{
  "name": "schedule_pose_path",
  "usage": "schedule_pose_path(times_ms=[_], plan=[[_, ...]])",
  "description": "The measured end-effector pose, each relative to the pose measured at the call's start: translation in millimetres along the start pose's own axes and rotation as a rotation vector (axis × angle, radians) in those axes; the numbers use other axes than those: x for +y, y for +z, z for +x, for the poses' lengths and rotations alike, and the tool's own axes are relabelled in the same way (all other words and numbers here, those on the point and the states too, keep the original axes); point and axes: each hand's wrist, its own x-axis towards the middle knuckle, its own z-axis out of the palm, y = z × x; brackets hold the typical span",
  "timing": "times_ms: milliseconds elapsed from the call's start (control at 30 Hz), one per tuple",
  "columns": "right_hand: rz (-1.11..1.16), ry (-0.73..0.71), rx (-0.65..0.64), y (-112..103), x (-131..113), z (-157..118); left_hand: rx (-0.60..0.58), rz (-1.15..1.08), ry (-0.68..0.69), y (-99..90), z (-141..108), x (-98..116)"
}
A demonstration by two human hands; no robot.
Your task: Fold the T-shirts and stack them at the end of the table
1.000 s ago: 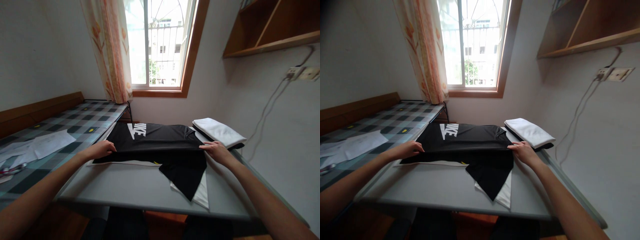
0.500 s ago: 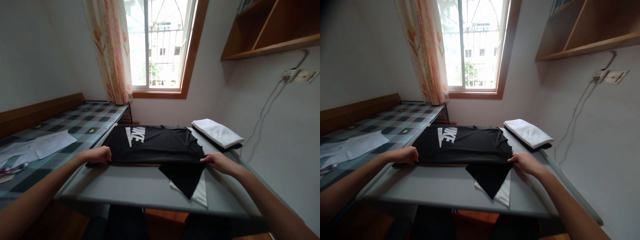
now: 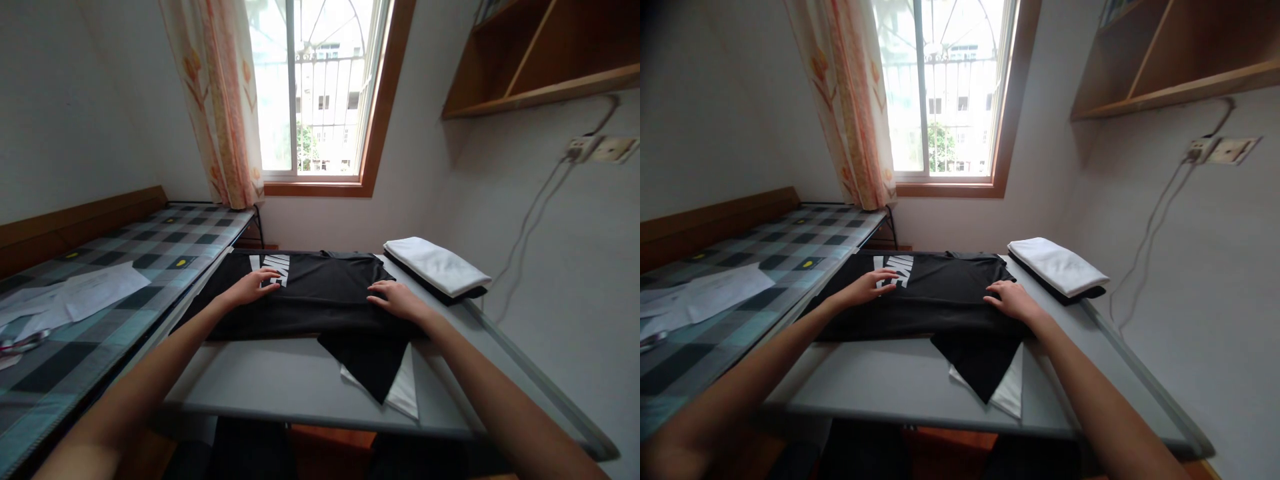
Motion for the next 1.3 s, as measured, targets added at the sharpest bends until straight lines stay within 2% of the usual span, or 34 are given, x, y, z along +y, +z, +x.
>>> schedule_pose_path(times_ms=[133,233,333,467,600,767,933,1100,1300], plan=[[-0.032,0.045,0.013,21,-1,39,0.011,-0.004,-0.017,34.3,44,9],[-0.049,0.108,0.028,36,-2,61,-0.011,-0.028,0.006,57.7,66,14],[-0.057,0.158,0.042,47,1,79,-0.011,0.039,0.043,77.1,75,16],[-0.055,0.242,0.079,53,10,98,0.064,0.146,0.023,93.7,75,15],[-0.010,0.371,0.099,54,18,117,0.093,0.157,0.006,98.1,72,14],[-0.018,0.556,0.191,59,26,137,0.102,0.150,-0.021,98.3,73,14],[-0.004,0.698,0.131,60,37,155,0.101,0.147,-0.031,98.8,73,16],[-0.036,0.724,0.064,55,51,174,0.105,0.144,-0.039,99.0,74,17],[-0.047,0.739,0.099,58,64,195,0.122,0.138,-0.035,99.1,73,17]])
